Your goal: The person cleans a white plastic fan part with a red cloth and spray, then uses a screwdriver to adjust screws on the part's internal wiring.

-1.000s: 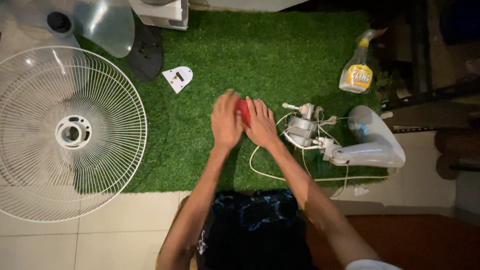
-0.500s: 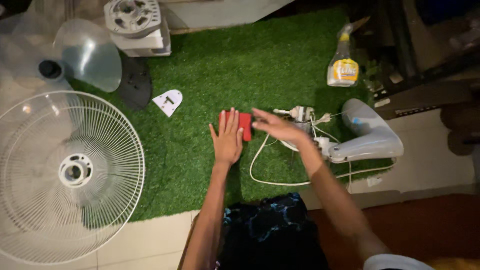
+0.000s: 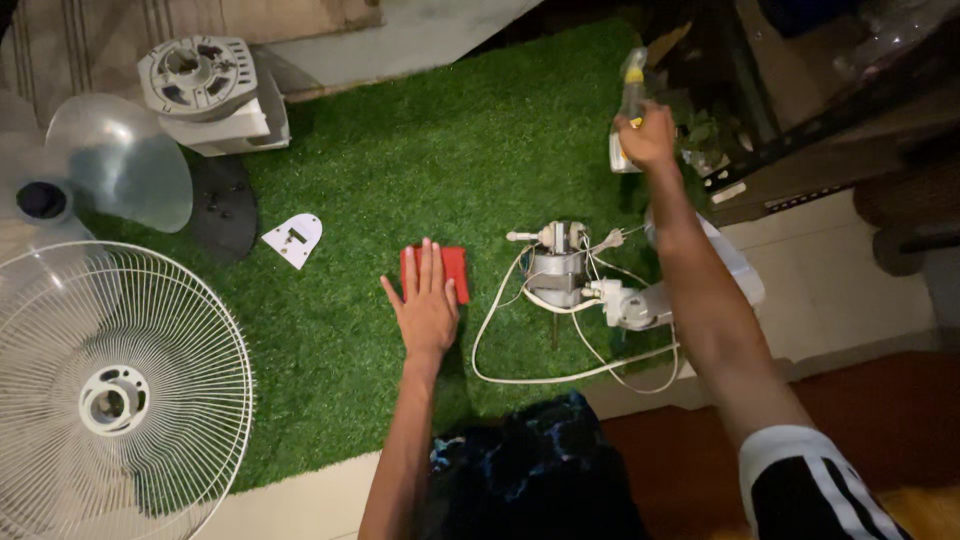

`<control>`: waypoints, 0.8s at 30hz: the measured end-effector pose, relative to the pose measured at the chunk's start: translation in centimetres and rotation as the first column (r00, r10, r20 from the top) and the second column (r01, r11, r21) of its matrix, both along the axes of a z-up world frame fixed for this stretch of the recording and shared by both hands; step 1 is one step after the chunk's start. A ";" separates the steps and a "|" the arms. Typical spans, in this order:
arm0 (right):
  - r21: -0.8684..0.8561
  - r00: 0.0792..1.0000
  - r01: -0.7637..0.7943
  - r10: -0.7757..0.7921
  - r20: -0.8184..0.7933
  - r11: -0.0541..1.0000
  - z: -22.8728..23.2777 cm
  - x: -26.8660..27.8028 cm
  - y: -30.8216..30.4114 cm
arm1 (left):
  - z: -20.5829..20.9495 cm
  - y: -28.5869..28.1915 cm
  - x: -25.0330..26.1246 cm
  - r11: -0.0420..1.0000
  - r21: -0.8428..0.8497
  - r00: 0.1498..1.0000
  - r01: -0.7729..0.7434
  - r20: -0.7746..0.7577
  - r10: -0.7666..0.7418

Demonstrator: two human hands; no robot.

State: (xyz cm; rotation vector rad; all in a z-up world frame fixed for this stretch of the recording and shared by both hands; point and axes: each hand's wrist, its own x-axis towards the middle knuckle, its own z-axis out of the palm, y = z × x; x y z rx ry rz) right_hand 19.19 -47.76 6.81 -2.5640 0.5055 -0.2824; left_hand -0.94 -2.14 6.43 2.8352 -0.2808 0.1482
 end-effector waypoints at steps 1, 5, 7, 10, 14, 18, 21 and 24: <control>-0.060 1.000 0.020 -0.021 -0.018 0.998 -0.6 -0.1 -0.9 | 0.1 -0.1 0.0 1.000 0.009 1.000 0.000 -0.009 0.000; -0.135 0.995 0.044 -0.056 -0.082 0.990 -0.7 -0.1 -1.8 | 0.4 -0.3 -0.1 0.999 0.033 1.000 -0.005 -0.013 0.005; -0.171 0.985 0.028 -0.057 -0.165 0.985 -0.5 0.3 -1.3 | 0.4 0.0 0.0 0.999 0.034 1.000 -0.006 -0.002 0.006; -0.239 0.957 0.005 -0.074 -0.279 0.971 -0.4 0.5 -0.4 | 0.5 0.1 -0.3 1.000 0.018 1.000 -0.001 -0.010 0.001; -0.279 0.948 0.077 -0.158 -0.278 0.957 -1.5 0.6 0.6 | 0.4 0.0 -0.2 1.000 0.020 1.000 -0.003 -0.020 0.003; -0.282 0.964 0.075 -0.142 -0.225 0.957 -2.8 0.3 0.5 | 0.4 0.0 -0.2 1.000 -0.001 0.999 -0.007 -0.033 0.007; -0.285 0.975 0.062 -0.120 -0.190 0.957 -3.5 0.4 -0.2 | 0.4 -0.1 -0.2 1.000 -0.002 0.999 -0.008 -0.031 0.008; -0.250 0.971 0.045 -0.102 -0.219 0.967 -3.5 0.3 -0.4 | 0.5 -0.1 -0.2 1.000 0.009 1.000 -0.005 -0.028 0.006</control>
